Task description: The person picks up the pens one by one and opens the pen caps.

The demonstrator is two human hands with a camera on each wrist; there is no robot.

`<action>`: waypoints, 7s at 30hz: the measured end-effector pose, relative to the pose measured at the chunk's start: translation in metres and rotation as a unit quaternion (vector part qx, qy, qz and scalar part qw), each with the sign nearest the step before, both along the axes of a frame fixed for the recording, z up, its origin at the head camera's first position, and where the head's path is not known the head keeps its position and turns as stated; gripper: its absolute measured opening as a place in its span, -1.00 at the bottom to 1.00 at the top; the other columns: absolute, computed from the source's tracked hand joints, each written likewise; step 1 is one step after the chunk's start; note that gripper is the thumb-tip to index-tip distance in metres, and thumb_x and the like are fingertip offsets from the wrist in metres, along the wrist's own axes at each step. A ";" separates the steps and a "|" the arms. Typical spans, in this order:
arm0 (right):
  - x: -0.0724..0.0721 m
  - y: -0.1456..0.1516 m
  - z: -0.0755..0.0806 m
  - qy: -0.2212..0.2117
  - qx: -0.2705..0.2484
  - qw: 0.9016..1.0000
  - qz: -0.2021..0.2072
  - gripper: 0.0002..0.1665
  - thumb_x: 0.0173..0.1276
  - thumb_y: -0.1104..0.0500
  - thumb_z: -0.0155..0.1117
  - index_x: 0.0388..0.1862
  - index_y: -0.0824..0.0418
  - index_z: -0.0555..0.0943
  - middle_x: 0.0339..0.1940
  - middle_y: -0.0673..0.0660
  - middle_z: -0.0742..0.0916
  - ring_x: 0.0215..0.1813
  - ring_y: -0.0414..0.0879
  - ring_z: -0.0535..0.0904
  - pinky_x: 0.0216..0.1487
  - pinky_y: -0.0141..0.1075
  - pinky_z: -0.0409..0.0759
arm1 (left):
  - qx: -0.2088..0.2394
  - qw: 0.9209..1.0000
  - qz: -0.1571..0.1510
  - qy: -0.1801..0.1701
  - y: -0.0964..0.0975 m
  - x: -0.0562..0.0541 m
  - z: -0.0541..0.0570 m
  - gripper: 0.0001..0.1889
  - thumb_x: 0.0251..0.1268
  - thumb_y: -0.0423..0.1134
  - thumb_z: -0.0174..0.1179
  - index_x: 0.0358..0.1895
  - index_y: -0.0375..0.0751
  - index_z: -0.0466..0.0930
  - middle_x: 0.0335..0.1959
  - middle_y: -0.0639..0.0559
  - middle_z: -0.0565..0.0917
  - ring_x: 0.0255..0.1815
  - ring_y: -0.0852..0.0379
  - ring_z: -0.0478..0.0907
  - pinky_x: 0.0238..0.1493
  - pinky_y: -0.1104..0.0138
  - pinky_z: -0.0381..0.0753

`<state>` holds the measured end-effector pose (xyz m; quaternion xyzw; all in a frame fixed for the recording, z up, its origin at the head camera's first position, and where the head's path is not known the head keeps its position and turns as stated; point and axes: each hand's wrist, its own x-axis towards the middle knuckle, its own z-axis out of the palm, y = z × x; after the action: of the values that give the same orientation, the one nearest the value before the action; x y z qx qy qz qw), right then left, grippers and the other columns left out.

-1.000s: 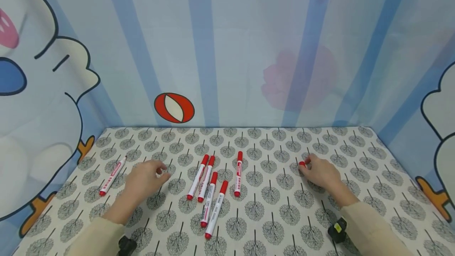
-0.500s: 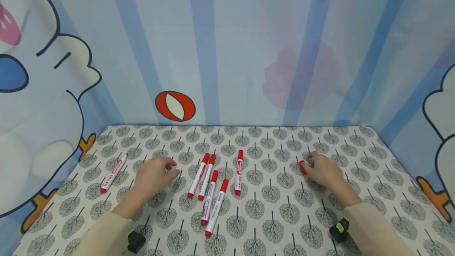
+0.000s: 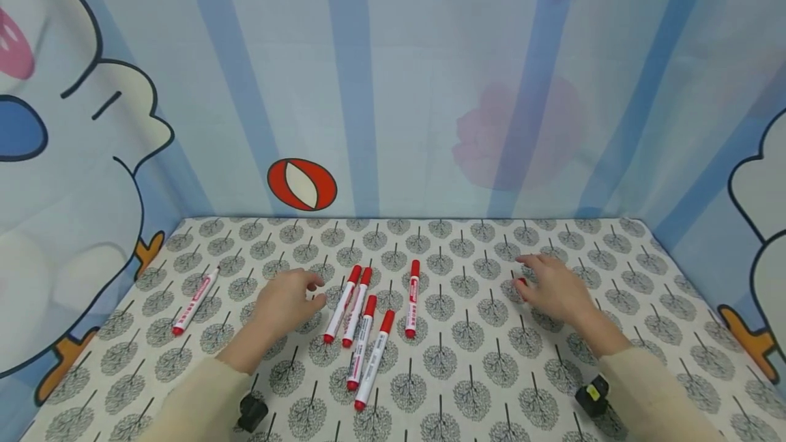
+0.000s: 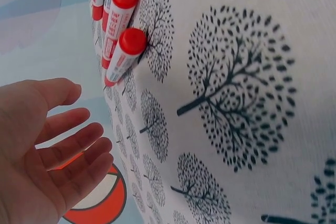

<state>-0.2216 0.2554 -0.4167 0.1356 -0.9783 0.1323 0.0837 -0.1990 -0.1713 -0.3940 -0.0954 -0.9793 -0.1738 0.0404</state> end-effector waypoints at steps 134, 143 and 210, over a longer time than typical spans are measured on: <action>0.025 -0.098 0.020 0.158 -0.031 0.965 0.209 -0.52 0.12 0.02 0.36 0.06 0.02 0.56 -0.19 -0.07 0.69 -0.22 -0.18 0.57 -0.34 -0.36 0.54 | -0.058 0.977 -0.165 0.121 0.090 0.012 0.026 -0.75 0.02 -0.17 0.32 -0.16 0.16 0.67 -0.35 0.23 0.63 -0.38 0.25 0.41 -0.44 0.46 0.41; 0.026 -0.101 0.017 0.146 -0.029 0.967 0.206 -0.62 0.10 0.01 0.38 -0.08 0.00 0.61 -0.32 -0.10 0.69 -0.33 -0.24 0.54 -0.41 -0.43 0.49 | -0.046 0.976 -0.178 0.113 0.092 0.013 0.026 -0.74 0.04 -0.16 0.31 -0.13 0.14 0.66 -0.29 0.21 0.64 -0.35 0.25 0.41 -0.43 0.46 0.42; 0.024 -0.058 0.018 0.114 -0.075 0.974 0.180 -0.77 0.13 0.19 0.34 -0.19 0.04 0.61 -0.28 -0.11 0.69 -0.29 -0.26 0.55 -0.33 -0.39 0.53 | -0.033 0.981 -0.110 0.158 0.041 0.012 0.023 -0.78 -0.06 -0.21 0.40 -0.27 0.04 0.66 -0.32 0.21 0.63 -0.32 0.22 0.48 -0.45 0.43 0.47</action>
<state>-0.1980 0.1974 -0.3983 0.3168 -0.9092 0.2017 0.1798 -0.1868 -0.1307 -0.3708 -0.2302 -0.9492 -0.1276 0.1723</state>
